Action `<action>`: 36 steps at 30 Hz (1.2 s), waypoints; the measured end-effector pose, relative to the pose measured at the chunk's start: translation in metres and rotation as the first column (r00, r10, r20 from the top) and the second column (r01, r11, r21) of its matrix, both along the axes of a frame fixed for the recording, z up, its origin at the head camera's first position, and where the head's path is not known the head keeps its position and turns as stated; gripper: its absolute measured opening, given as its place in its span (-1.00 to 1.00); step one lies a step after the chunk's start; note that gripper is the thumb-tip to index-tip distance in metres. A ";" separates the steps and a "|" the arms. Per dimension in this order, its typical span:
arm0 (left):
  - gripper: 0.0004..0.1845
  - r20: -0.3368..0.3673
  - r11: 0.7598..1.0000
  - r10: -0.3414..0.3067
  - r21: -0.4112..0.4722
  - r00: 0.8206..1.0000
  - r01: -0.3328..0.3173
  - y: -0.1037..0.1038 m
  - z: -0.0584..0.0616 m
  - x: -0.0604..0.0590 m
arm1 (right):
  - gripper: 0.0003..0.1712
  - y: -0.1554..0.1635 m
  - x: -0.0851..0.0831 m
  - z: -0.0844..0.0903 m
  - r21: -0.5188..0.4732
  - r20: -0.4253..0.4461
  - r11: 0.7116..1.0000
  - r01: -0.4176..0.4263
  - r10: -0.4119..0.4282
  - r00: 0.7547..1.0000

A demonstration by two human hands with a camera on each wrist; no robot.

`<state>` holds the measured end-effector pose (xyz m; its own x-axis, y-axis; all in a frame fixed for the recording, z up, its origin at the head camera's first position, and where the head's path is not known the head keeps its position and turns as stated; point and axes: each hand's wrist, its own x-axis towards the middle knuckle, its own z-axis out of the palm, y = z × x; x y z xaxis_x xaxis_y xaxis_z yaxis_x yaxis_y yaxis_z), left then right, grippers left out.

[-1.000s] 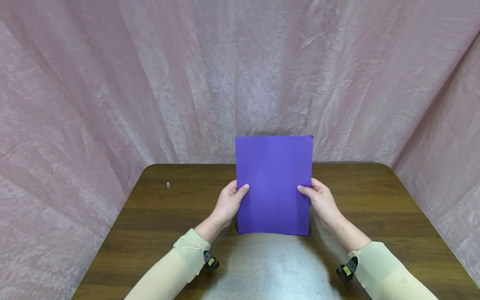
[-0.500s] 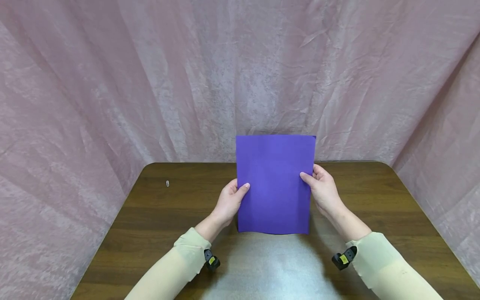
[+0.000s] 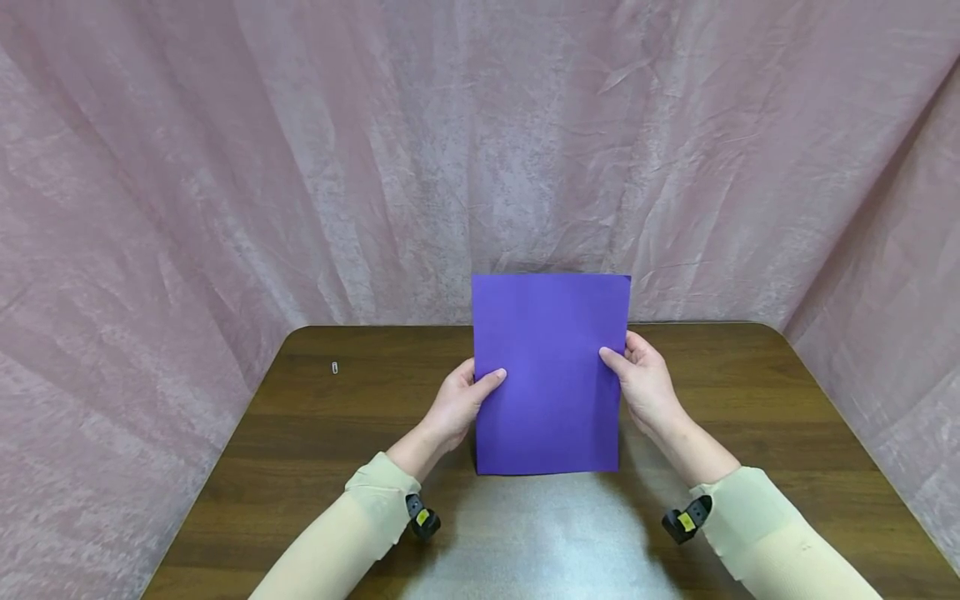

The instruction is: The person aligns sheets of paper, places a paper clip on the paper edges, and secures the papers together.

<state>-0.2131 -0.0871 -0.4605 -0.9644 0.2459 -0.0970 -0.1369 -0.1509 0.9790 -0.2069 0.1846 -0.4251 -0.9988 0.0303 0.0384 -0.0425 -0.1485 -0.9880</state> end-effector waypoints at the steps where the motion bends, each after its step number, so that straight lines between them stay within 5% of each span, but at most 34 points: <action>1: -0.64 0.000 1.000 0.010 -0.002 1.000 -0.010 0.000 0.000 0.000 | -0.78 0.000 0.000 0.000 0.002 -0.001 1.000 0.000 0.000 1.000; 12: -0.68 -0.024 1.000 0.010 -0.009 1.000 -0.010 0.002 0.001 0.004 | -0.71 -0.002 -0.002 0.005 0.069 0.011 0.998 0.012 -0.013 1.000; 27: -0.66 -0.024 1.000 -0.020 -0.017 1.000 0.019 0.004 0.000 0.004 | -0.58 -0.001 -0.034 0.059 0.128 -0.123 0.988 0.090 -0.074 0.990; 36: -0.66 -0.028 1.000 0.012 -0.026 1.000 -0.013 0.004 0.001 0.004 | -0.72 -0.004 -0.034 0.051 0.024 -0.098 0.997 0.077 -0.074 0.992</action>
